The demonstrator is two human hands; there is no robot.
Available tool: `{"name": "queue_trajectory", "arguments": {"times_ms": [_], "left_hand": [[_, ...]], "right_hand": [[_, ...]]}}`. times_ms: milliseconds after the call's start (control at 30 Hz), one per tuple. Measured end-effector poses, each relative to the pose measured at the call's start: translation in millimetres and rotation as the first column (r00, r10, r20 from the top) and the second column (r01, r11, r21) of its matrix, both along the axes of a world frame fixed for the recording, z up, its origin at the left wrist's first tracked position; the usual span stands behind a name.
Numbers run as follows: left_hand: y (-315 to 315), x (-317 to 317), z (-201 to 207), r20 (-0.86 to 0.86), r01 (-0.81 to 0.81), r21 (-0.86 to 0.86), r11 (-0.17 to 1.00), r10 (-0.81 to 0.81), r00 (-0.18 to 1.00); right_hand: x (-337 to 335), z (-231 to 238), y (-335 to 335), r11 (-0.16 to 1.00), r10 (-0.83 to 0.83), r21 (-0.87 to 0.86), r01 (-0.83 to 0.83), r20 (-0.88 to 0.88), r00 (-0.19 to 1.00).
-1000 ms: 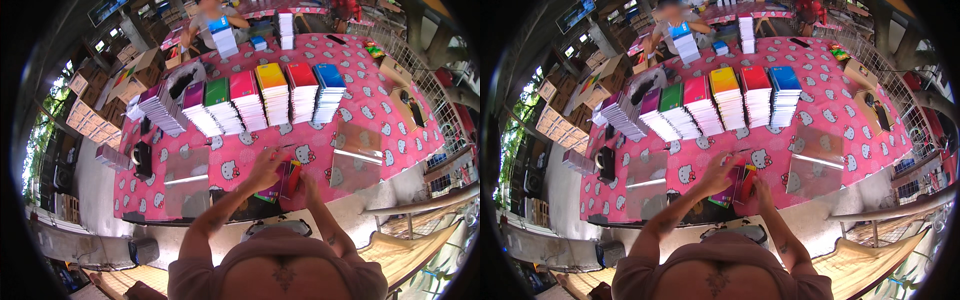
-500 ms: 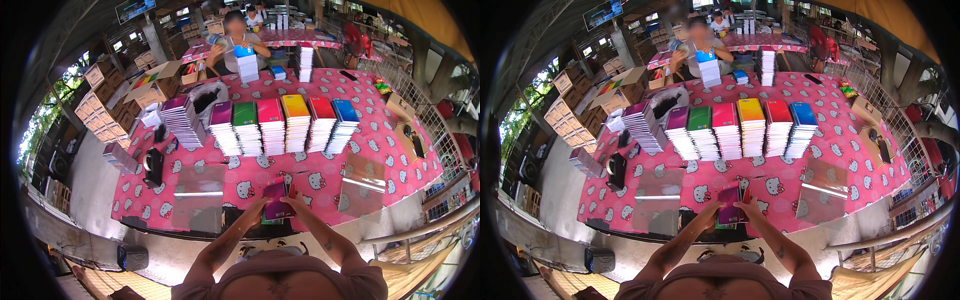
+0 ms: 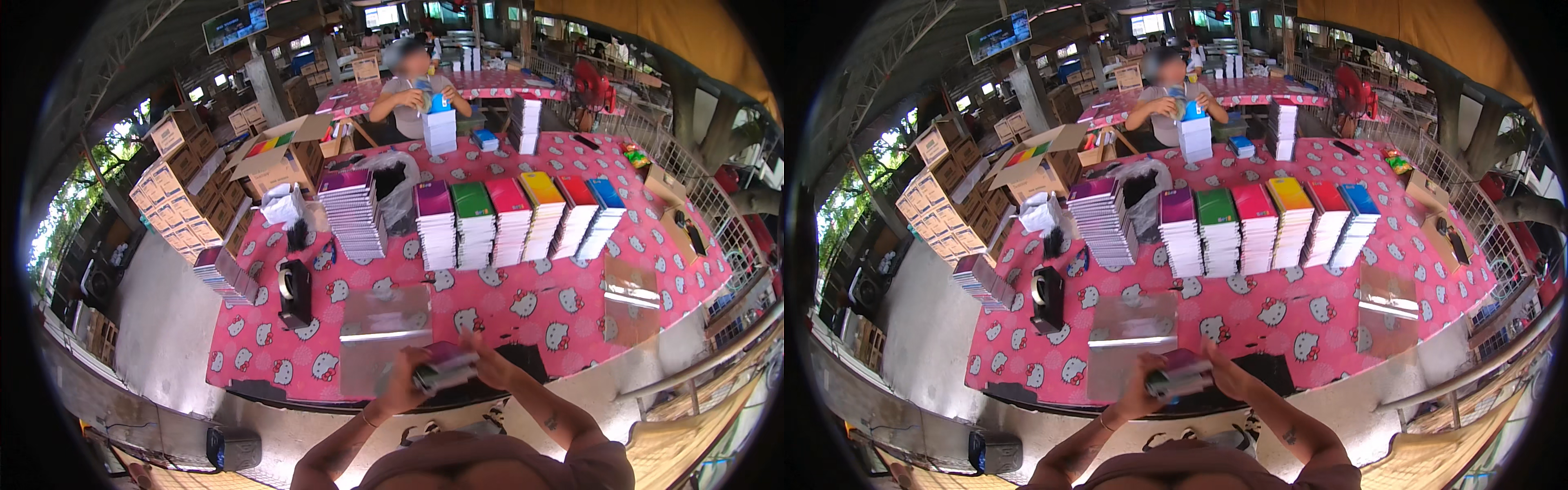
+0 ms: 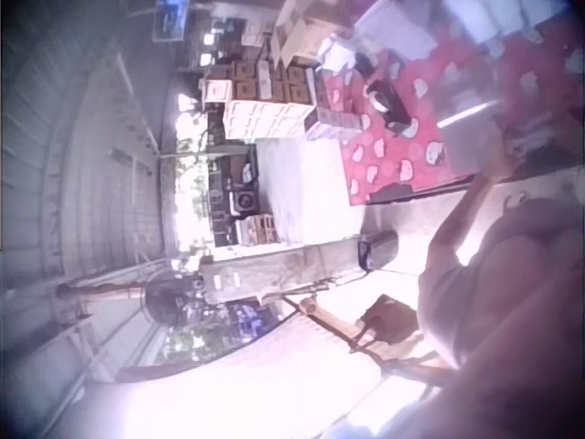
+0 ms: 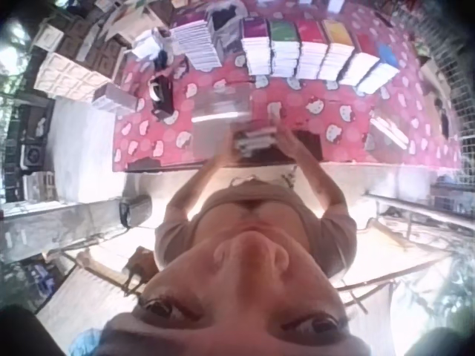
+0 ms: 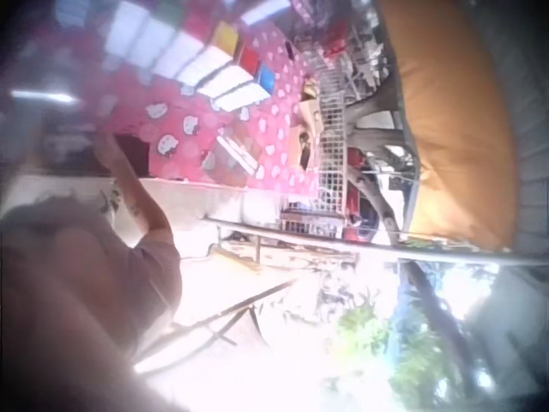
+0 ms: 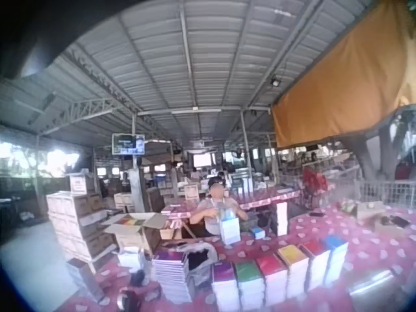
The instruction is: The person places a notebook onto a plastic sheet on a table, wraps the sheet around the notebook, and secures the packaging with tape.
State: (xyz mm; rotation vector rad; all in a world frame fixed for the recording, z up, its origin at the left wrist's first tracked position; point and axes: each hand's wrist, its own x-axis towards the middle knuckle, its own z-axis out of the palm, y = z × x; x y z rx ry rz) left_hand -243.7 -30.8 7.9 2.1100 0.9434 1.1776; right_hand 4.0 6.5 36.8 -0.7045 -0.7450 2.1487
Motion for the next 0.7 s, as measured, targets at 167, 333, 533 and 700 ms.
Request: {"name": "queue_trajectory", "arguments": {"times_ms": [167, 333, 533, 700], "left_hand": [[-2, -28, -21, 0.526, 0.142, -0.579, 0.803, 0.234, 0.818], [-5, -32, -57, 0.520, 0.155, -0.479, 0.864, 0.138, 0.843], [0, -44, -45, 0.387, -0.008, -0.422, 0.907, 0.188, 0.903], [-6, -44, -102, 0.532, 0.087, -0.508, 0.857, 0.233, 0.814]], "right_hand": [[-56, -48, -8, 0.723, -0.177, 0.690, -0.028, 0.224, 0.958], [-100, -99, -15, 0.777, -0.330, 0.621, 0.102, 0.263, 0.907], [-113, -76, -13, 0.714, -0.382, 0.693, 0.105, 0.259, 0.887], [-108, -94, -5, 0.708, -0.330, 0.703, 0.062, 0.253, 0.909]]}}
